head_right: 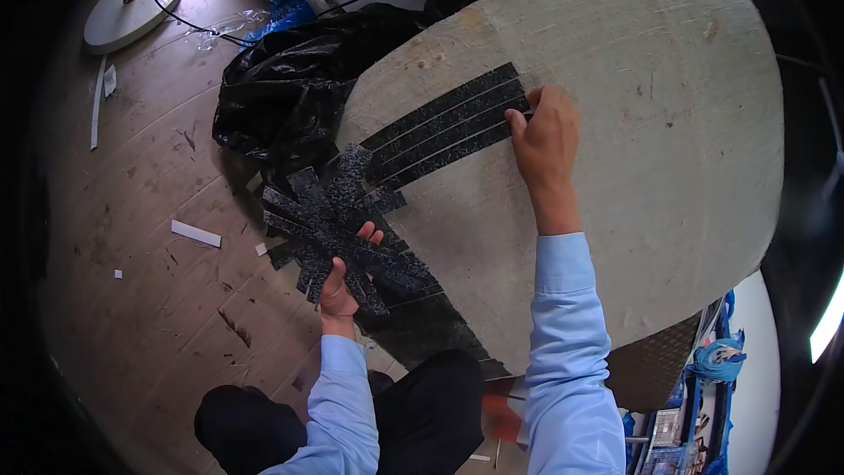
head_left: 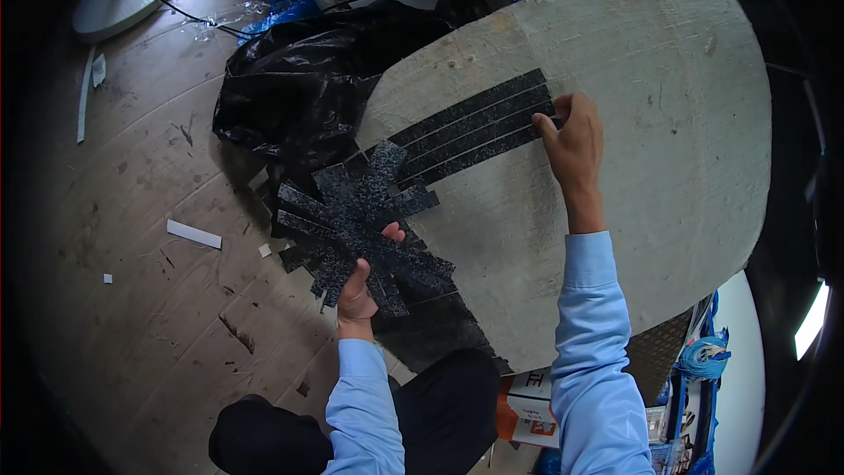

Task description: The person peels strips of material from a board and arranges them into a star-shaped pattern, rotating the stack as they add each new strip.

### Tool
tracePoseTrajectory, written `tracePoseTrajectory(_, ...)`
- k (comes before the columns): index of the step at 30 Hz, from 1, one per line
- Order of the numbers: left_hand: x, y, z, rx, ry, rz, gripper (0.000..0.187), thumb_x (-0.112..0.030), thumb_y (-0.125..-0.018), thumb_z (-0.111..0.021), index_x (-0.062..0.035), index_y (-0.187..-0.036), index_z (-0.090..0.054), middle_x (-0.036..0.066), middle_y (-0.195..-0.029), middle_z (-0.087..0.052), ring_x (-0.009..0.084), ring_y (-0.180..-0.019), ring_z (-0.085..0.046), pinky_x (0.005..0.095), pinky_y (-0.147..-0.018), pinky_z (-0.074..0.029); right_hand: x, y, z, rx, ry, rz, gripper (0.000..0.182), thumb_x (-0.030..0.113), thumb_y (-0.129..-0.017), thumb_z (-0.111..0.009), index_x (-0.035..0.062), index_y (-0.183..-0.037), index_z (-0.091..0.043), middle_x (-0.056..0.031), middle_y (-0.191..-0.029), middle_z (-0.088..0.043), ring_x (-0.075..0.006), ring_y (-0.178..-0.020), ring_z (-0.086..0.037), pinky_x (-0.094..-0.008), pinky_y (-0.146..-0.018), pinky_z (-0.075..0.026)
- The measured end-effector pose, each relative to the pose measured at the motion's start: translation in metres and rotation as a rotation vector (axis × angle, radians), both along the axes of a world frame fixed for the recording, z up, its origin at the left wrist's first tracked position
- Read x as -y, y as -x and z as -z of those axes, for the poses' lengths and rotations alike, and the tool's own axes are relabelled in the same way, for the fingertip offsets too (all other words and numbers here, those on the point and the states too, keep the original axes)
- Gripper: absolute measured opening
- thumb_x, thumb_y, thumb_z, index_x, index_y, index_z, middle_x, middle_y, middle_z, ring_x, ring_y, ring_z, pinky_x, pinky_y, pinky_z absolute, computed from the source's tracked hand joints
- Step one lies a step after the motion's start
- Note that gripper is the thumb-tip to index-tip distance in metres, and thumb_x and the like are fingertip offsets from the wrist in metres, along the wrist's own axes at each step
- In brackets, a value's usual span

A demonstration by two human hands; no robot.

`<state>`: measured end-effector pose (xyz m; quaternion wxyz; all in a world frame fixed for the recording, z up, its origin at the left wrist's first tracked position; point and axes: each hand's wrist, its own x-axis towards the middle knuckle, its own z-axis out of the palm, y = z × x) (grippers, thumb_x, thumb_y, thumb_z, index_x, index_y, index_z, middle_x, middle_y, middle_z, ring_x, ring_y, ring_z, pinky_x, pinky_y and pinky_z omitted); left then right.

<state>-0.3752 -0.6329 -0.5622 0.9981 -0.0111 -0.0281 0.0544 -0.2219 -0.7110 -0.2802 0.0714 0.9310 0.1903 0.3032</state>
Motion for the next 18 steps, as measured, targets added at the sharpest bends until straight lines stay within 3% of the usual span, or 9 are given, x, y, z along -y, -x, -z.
tracePoseTrajectory(1,0.002,-0.001,0.005,0.003,0.001,0.000,0.067,-0.042,-0.080,-0.063,0.0037,-0.125,-0.044,0.019,-0.126,-0.048,0.0271,-0.117,-0.047,0.0384,-0.101,-0.036,0.001,0.000,0.001,0.003,0.033,0.009,0.030,0.011,-0.066,-0.073,0.0012,-0.085,-0.052,-0.0153,-0.082,-0.056,-0.0324,-0.079,-0.053,-0.0390,-0.069,-0.042)
tracePoseTrajectory(3,0.006,-0.003,0.021,0.117,-0.033,0.072,0.076,-0.041,-0.080,-0.063,-0.0002,-0.135,-0.029,0.016,-0.139,-0.033,0.0294,-0.130,-0.030,0.0413,-0.106,-0.028,0.002,0.000,0.006,0.011,0.064,0.019,0.030,0.010,-0.066,-0.073,0.0011,-0.085,-0.053,-0.0155,-0.083,-0.056,-0.0324,-0.080,-0.053,-0.0390,-0.070,-0.042)
tracePoseTrajectory(9,0.009,0.003,0.019,0.105,-0.020,0.070,0.076,-0.040,-0.081,-0.063,-0.0006,-0.136,-0.028,0.016,-0.140,-0.032,0.0302,-0.131,-0.028,0.0425,-0.107,-0.026,0.005,-0.005,0.008,0.013,-0.053,0.045,0.025,0.007,-0.067,-0.071,0.0014,-0.085,-0.054,-0.0159,-0.083,-0.054,-0.0329,-0.083,-0.052,-0.0397,-0.071,-0.043)
tracePoseTrajectory(12,0.010,0.004,0.026,0.126,-0.036,0.068,0.076,-0.040,-0.081,-0.062,-0.0018,-0.137,-0.027,0.016,-0.140,-0.032,0.0305,-0.131,-0.027,0.0437,-0.107,-0.025,0.009,-0.013,0.012,0.118,0.022,0.054,0.023,0.011,-0.067,-0.070,0.0011,-0.080,-0.055,-0.0138,-0.077,-0.055,-0.0277,-0.074,-0.054,-0.0364,-0.066,-0.043)
tracePoseTrajectory(18,0.008,0.009,0.020,0.106,-0.002,0.082,0.074,-0.039,-0.082,-0.060,-0.0004,-0.136,-0.027,0.016,-0.141,-0.031,0.0302,-0.132,-0.027,0.0433,-0.107,-0.025,-0.001,0.000,0.014,0.039,-0.095,0.057,0.017,0.004,-0.068,-0.066,0.0020,-0.077,-0.052,-0.0137,-0.074,-0.057,-0.0334,-0.075,-0.055,-0.0401,-0.067,-0.044)
